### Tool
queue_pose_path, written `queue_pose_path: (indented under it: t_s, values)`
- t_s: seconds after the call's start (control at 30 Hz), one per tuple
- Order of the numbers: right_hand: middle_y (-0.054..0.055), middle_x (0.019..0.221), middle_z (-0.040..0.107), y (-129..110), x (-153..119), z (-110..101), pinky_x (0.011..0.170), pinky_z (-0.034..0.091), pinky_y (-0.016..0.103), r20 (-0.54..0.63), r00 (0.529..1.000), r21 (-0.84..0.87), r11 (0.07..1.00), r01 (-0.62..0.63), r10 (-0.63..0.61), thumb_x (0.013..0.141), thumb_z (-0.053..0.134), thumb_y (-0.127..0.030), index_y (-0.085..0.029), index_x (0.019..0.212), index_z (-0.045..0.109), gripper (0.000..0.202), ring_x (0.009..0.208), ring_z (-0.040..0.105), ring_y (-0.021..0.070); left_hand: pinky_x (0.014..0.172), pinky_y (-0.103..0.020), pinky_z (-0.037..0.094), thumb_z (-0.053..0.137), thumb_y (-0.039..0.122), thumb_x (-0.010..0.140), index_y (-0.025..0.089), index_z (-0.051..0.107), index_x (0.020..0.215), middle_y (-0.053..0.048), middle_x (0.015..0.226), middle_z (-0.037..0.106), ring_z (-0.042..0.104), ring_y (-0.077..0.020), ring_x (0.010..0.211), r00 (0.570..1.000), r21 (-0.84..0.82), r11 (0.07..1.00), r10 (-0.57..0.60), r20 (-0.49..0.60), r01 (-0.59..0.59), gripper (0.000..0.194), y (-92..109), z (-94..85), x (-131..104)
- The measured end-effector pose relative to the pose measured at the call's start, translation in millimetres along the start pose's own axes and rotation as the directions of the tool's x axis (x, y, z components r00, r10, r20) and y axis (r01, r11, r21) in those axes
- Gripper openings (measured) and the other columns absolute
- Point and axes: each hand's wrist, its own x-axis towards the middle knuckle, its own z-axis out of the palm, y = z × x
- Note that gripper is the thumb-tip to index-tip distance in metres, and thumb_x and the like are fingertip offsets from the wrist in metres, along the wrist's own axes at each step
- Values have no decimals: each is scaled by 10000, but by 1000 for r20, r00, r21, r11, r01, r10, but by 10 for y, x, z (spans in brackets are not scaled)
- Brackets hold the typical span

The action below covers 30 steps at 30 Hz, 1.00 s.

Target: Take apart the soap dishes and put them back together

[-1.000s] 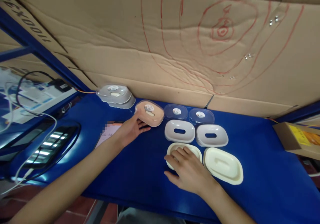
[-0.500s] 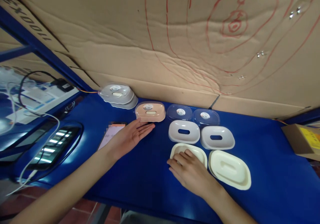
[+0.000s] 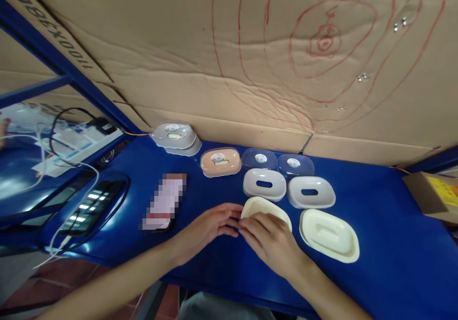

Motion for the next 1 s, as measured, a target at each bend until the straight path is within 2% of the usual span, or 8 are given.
queue_pose_path:
  t_s: [0.1,0.17,0.3,0.4,0.5,0.6,0.77,1.0]
  values:
    - [48,1083,769,-89,14,5,853,596,304,5,1000,109,994,-25,25,1056,594,-193,-230,1209,657,169,965,746,181,972,-415,556,769,546,903,240,677,1335,-123,1268,736,706,-266,1124,980,-10,997,-79,184,82,538,-120,86,-22]
    - [70,1175,762,-122,14,-5,932,597,318,58,998,144,989,32,-40,1061,557,-170,-221,1300,629,255,1068,734,195,931,-388,574,738,576,919,252,668,1336,-113,1248,747,717,-247,1088,973,-45,993,-97,209,109,533,-139,89,18]
    - [107,1355,700,-5,-13,-95,1098,528,392,54,992,129,986,109,-116,1037,512,-96,-211,1458,535,437,1310,637,227,822,-388,632,678,534,961,156,737,1194,-143,1088,786,744,-266,984,985,6,993,-115,133,115,449,6,-8,148]
    - [117,1469,624,238,-21,-177,1147,470,475,-53,996,-18,997,-75,74,1044,546,-154,-254,1472,524,441,1400,564,266,669,-397,652,643,556,961,113,738,1212,-180,1040,798,759,-302,887,985,102,985,-146,91,137,518,170,-135,213]
    - [141,1611,494,497,-18,-189,1181,407,566,-37,975,-221,950,-223,220,1052,596,-329,-254,1526,472,496,1502,455,341,528,-333,603,675,567,924,83,760,1143,-174,937,804,732,-267,720,989,154,976,-149,-22,151,539,259,-252,235]
    - [139,1668,425,664,-33,-138,1210,343,599,49,965,-374,901,-220,256,1040,611,-435,-235,1572,427,597,1562,360,379,636,-259,603,727,519,905,112,777,1091,-122,944,808,732,-214,797,988,131,982,-122,-93,134,450,271,-314,234]
    - [114,1419,687,689,-48,-90,1131,373,520,54,977,-456,876,-160,206,1061,599,-362,-223,1446,568,411,1387,584,326,683,-273,618,761,504,883,131,782,1095,-109,970,808,735,-224,864,987,74,985,-150,-61,155,430,259,-350,247]
    - [87,1122,781,528,-1,-149,936,460,434,-135,982,-311,935,-168,131,1041,654,-281,-224,1257,657,223,1044,726,266,663,-397,658,722,436,917,113,755,1167,-146,1025,804,755,-299,895,985,55,983,-175,1,175,410,190,-390,275]
